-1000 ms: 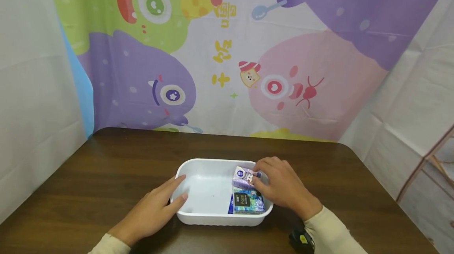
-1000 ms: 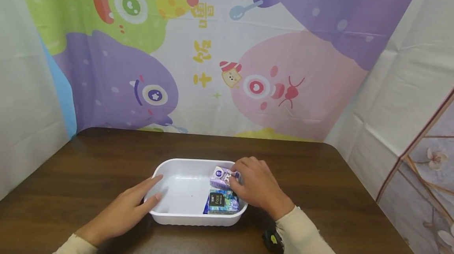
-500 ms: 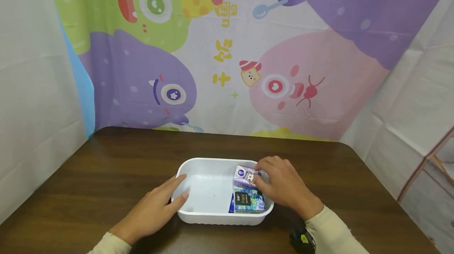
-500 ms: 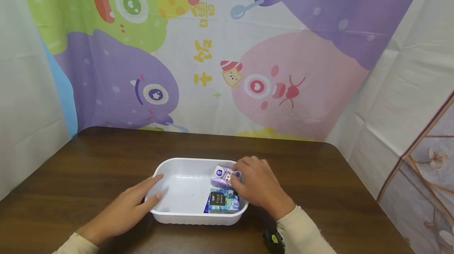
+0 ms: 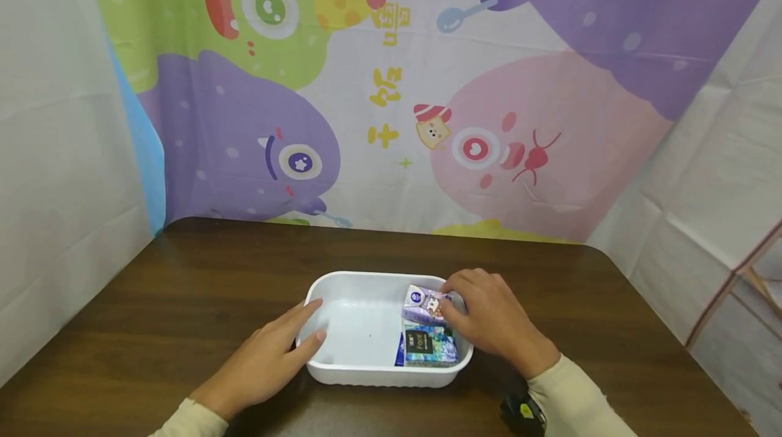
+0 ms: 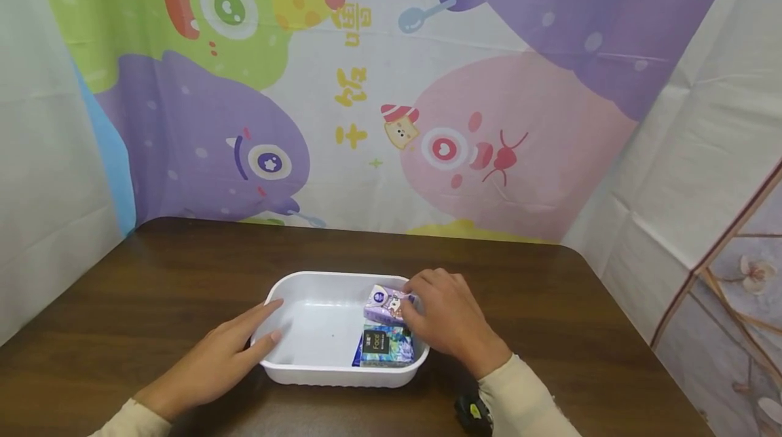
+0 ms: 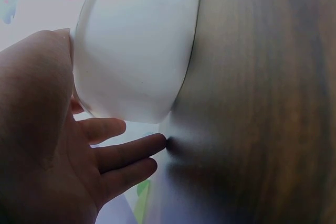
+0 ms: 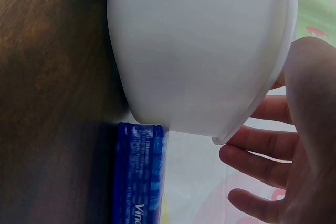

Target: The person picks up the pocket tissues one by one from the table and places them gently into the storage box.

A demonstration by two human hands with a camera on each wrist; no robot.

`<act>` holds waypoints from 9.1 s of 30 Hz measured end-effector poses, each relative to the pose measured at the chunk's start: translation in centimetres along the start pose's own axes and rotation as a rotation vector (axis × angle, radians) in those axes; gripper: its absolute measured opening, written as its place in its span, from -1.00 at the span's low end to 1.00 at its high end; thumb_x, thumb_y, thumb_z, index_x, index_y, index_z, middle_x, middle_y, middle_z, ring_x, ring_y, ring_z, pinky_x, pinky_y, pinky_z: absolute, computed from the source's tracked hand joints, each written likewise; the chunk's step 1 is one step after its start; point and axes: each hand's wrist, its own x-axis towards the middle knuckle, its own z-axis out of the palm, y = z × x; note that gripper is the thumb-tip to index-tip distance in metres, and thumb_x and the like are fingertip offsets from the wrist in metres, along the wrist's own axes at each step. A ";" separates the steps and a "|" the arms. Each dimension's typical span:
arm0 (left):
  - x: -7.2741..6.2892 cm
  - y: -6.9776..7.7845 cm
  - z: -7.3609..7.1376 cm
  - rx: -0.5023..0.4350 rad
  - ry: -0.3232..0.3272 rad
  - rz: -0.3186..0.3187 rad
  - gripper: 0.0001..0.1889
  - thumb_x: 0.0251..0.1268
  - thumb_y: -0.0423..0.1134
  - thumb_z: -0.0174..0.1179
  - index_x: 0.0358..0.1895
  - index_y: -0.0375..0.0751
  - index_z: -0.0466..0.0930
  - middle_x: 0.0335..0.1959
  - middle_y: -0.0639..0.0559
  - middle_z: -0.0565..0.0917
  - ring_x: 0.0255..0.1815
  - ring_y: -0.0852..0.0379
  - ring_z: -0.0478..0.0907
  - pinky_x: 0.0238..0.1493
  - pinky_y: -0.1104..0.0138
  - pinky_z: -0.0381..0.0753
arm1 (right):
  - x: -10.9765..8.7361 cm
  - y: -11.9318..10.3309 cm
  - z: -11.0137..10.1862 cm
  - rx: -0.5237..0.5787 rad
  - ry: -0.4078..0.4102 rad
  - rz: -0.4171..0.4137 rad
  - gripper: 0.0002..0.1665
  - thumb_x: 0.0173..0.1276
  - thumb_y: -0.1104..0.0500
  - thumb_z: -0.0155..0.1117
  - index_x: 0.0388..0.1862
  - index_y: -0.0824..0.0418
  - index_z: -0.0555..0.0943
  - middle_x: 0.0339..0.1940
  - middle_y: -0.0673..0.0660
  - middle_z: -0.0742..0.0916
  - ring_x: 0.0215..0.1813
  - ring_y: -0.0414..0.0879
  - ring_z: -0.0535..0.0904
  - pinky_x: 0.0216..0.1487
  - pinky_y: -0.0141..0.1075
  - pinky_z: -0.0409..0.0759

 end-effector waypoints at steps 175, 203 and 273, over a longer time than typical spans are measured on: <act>0.1 0.0 0.2 -0.004 -0.004 -0.034 -0.39 0.53 0.12 0.05 0.50 -0.08 0.34 0.43 -0.18 0.40 0.42 -0.13 0.35 0.36 -0.10 0.32 | -8.9 1.8 -4.1 -0.054 -0.528 0.490 -0.46 0.32 -0.28 0.32 0.02 0.10 0.69 -0.04 0.12 0.72 0.03 0.17 0.63 -0.10 0.24 0.57; 0.0 0.0 0.3 -0.008 -0.010 -0.045 -0.39 0.53 0.12 0.05 0.51 -0.09 0.33 0.42 -0.16 0.41 0.42 -0.12 0.35 0.37 -0.10 0.32 | -10.0 4.1 -5.3 -0.012 -0.654 0.590 -0.16 0.30 -0.42 0.23 0.17 0.26 0.59 -0.06 0.20 0.70 -0.16 0.02 0.57 -0.22 0.22 0.55; -0.1 -0.1 0.4 -0.002 0.022 0.005 -0.39 0.54 0.13 0.03 0.49 -0.11 0.35 0.39 -0.14 0.46 0.39 -0.12 0.40 0.34 -0.09 0.36 | -9.9 3.6 -5.7 -0.048 -0.657 0.616 -0.08 0.27 -0.49 0.19 0.20 0.25 0.57 -0.11 0.16 0.70 -0.14 0.03 0.61 -0.16 0.26 0.56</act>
